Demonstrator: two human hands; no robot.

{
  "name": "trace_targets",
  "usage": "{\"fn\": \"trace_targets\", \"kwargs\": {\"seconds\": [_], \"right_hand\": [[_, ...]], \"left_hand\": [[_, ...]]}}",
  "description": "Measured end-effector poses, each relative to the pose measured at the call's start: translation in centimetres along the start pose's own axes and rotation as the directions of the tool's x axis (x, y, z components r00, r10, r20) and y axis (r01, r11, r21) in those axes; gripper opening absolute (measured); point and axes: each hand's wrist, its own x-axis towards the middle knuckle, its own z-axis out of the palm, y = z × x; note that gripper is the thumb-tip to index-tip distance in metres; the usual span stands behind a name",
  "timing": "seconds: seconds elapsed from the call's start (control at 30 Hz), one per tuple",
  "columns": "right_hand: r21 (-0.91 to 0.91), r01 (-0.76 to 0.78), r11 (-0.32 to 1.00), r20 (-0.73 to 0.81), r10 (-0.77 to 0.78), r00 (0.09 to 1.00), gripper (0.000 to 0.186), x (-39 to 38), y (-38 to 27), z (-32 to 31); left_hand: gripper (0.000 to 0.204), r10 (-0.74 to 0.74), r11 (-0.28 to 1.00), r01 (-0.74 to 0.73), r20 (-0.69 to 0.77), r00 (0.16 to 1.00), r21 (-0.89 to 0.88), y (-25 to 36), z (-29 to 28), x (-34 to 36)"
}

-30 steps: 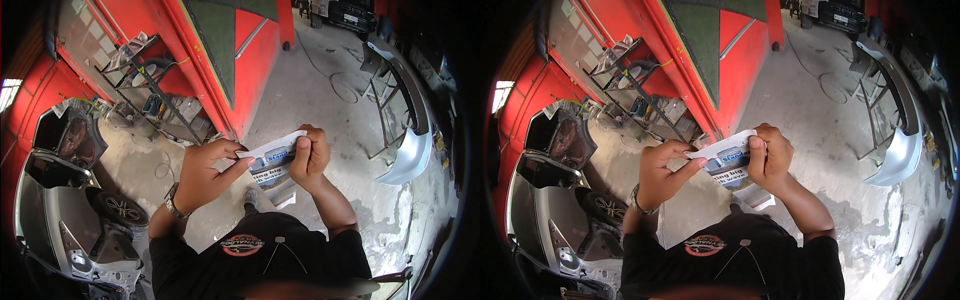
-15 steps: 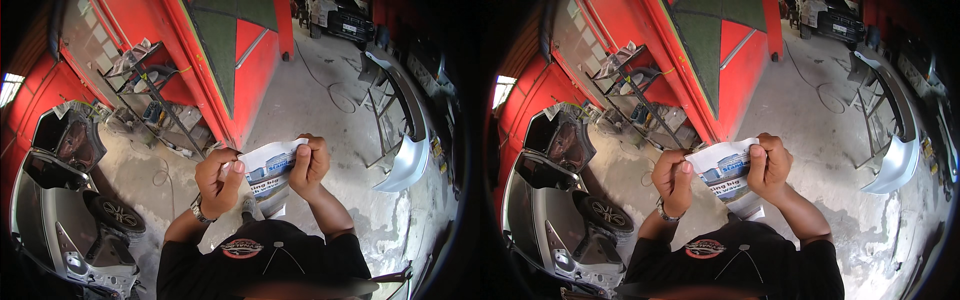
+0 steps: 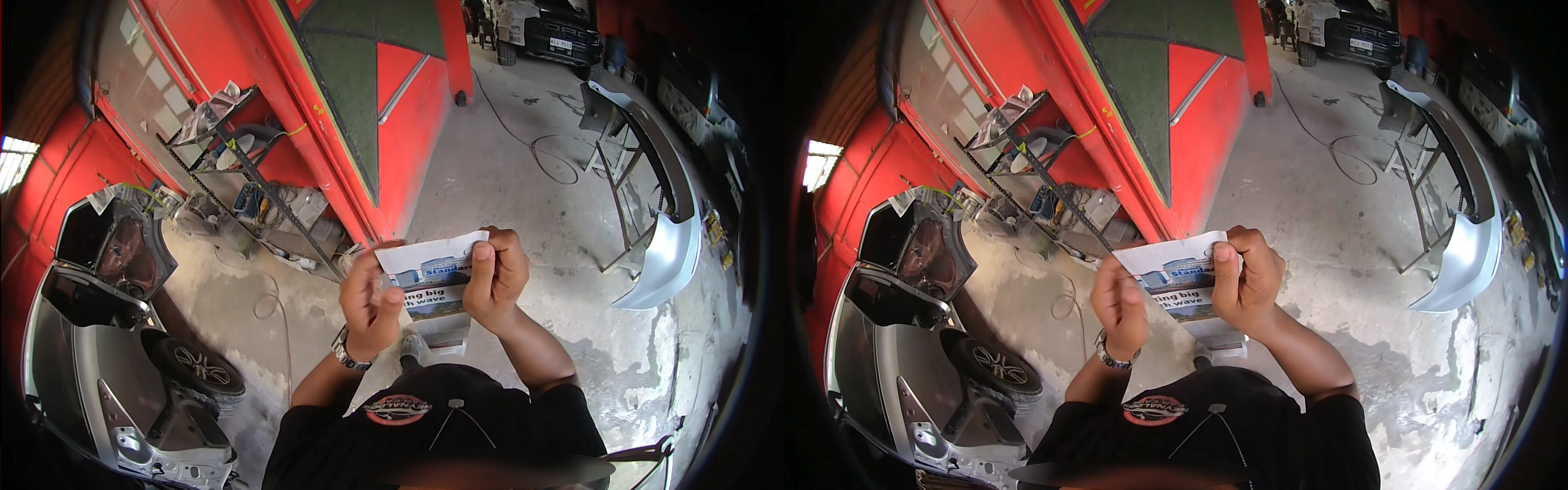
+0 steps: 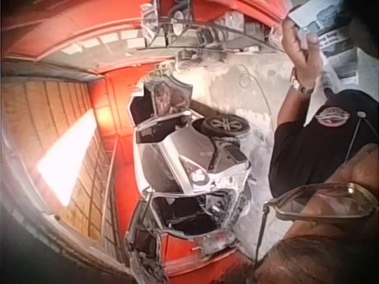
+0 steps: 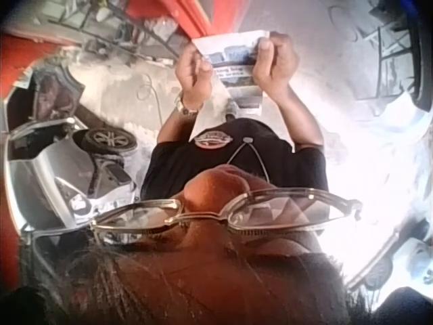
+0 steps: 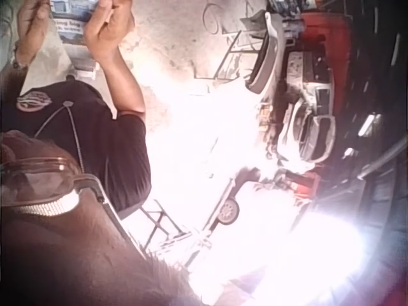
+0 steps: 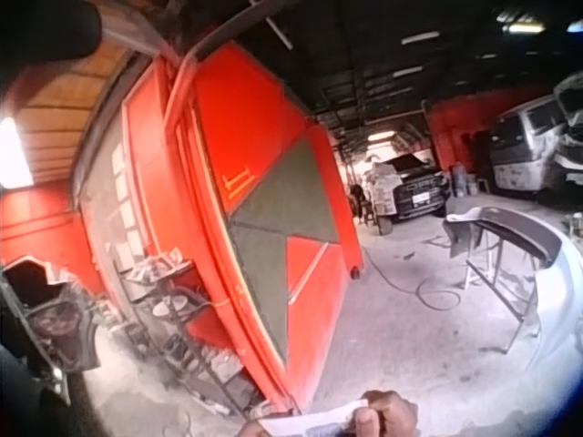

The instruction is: Preparing a car for paint by tearing newspaper and taping it to a door panel.

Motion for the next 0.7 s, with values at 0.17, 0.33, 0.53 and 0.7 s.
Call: {"fn": "trace_targets", "kwargs": {"seconds": [0.17,0.33,0.53,0.7], "right_hand": [[0.024,-0.023,0.999,-0.010,0.024,1.000,0.016,-0.2,0.4,0.0],[0.020,-0.011,1.000,-0.043,0.012,0.999,0.015,0.0,0.6,0.3],[0.069,-0.128,0.989,0.018,0.128,0.992,0.017,-0.1,0.7,0.0],[0.135,-0.164,0.977,0.034,0.161,0.986,0.018,0.1,1.3,-0.2]], "left_hand": [[0.019,-0.319,0.944,0.330,0.276,0.907,0.007,-0.7,-2.0,-1.0],[0.011,-0.280,0.959,0.267,0.179,0.943,0.093,-0.9,-2.7,-1.6],[0.011,-0.298,0.953,0.294,0.057,0.953,0.070,-0.8,-3.2,-1.8],[0.012,-0.324,0.945,0.326,0.033,0.945,-0.039,-0.8,-2.5,-1.4]]}}
